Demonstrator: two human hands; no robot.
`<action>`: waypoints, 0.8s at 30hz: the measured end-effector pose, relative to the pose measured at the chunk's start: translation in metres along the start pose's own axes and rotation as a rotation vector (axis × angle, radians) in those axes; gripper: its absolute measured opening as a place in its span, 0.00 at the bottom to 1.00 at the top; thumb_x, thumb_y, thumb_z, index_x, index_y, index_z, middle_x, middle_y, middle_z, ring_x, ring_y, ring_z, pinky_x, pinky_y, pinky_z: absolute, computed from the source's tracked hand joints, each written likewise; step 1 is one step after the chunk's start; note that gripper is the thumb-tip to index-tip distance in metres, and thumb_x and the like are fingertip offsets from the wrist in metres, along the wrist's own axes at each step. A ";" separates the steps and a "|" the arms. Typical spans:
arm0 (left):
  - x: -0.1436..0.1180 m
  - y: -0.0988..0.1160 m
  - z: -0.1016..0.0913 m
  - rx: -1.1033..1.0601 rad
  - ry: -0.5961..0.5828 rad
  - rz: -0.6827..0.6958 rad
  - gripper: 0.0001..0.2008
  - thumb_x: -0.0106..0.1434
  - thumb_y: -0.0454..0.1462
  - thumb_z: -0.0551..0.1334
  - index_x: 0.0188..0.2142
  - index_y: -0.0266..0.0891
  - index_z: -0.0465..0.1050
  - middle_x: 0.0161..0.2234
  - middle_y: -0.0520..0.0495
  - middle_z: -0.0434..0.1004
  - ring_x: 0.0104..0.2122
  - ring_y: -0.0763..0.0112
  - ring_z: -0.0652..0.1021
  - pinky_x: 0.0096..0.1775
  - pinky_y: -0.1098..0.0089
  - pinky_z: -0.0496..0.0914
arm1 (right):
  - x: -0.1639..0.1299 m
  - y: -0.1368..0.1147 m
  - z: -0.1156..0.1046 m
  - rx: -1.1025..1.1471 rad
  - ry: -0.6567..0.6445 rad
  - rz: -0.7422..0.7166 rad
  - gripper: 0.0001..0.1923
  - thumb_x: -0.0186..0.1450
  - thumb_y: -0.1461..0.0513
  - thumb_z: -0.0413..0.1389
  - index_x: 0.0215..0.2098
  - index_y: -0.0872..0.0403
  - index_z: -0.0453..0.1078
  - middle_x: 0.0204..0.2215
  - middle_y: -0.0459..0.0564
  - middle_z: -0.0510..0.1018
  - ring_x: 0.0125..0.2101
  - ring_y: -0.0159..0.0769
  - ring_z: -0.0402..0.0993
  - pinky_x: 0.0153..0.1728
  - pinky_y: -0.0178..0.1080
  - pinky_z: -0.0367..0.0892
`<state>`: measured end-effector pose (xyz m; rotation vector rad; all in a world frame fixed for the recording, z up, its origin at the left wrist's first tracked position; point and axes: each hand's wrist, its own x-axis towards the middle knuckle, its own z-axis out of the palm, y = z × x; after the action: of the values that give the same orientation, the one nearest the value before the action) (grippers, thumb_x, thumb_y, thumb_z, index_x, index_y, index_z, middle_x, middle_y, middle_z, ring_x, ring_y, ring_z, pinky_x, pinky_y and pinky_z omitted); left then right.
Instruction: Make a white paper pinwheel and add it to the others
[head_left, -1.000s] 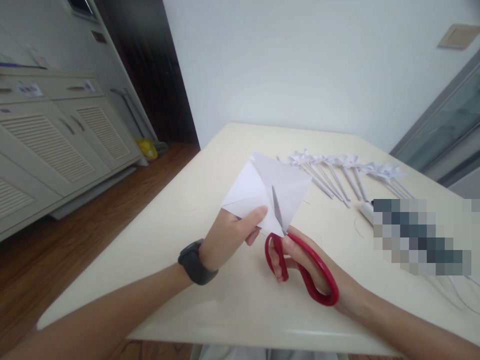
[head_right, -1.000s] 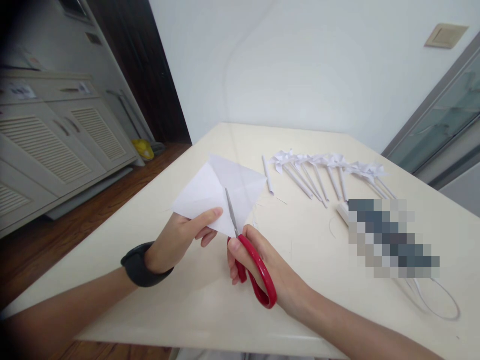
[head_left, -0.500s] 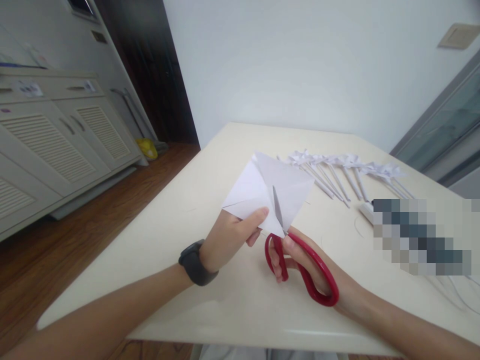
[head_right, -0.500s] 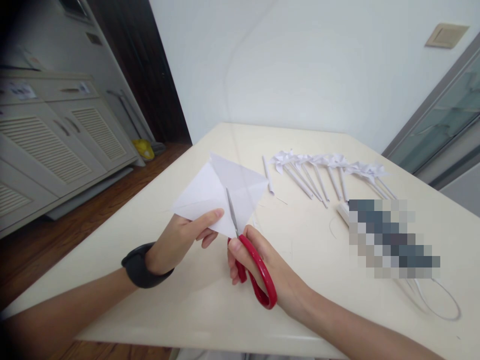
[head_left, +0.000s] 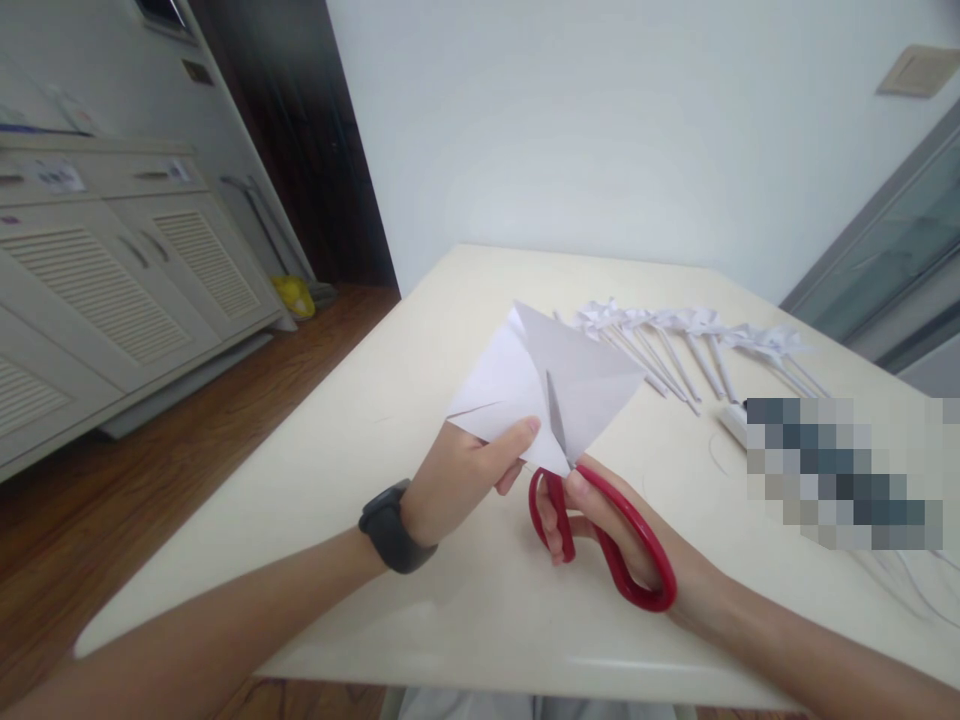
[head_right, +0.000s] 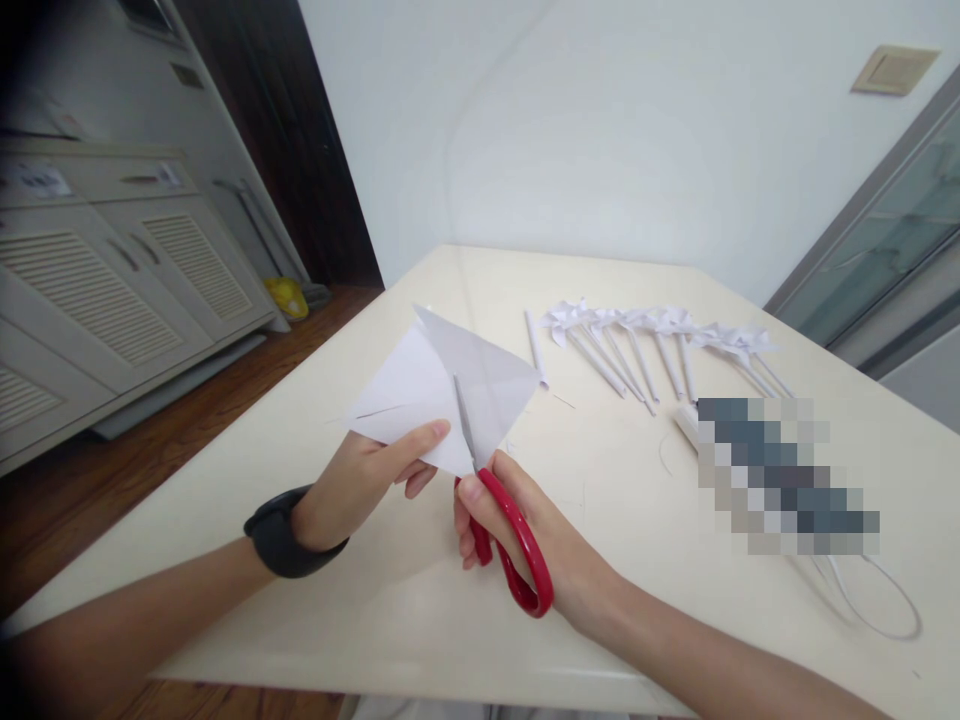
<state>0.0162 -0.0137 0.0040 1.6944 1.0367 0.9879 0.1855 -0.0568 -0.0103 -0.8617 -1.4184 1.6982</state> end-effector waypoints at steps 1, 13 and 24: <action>0.000 0.000 0.000 -0.001 0.005 0.000 0.20 0.64 0.39 0.52 0.16 0.38 0.54 0.12 0.57 0.55 0.15 0.79 0.61 0.25 0.72 0.60 | 0.000 0.000 0.000 -0.002 -0.001 -0.002 0.17 0.66 0.50 0.44 0.31 0.54 0.63 0.24 0.45 0.69 0.24 0.29 0.65 0.29 0.35 0.61; -0.001 0.002 0.001 0.000 0.012 -0.006 0.21 0.64 0.39 0.51 0.15 0.39 0.53 0.12 0.57 0.54 0.15 0.78 0.61 0.24 0.71 0.59 | 0.000 0.000 0.001 0.028 0.006 -0.008 0.21 0.65 0.48 0.44 0.35 0.56 0.66 0.25 0.46 0.70 0.24 0.30 0.65 0.29 0.35 0.61; -0.002 0.003 0.001 0.001 0.012 -0.014 0.21 0.64 0.40 0.51 0.15 0.38 0.53 0.13 0.57 0.54 0.16 0.79 0.61 0.26 0.72 0.60 | 0.000 -0.003 0.003 0.032 0.003 -0.022 0.19 0.66 0.49 0.44 0.34 0.55 0.65 0.24 0.45 0.70 0.23 0.29 0.64 0.29 0.34 0.61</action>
<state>0.0169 -0.0168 0.0058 1.6817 1.0554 0.9898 0.1834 -0.0584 -0.0068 -0.8277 -1.3901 1.6975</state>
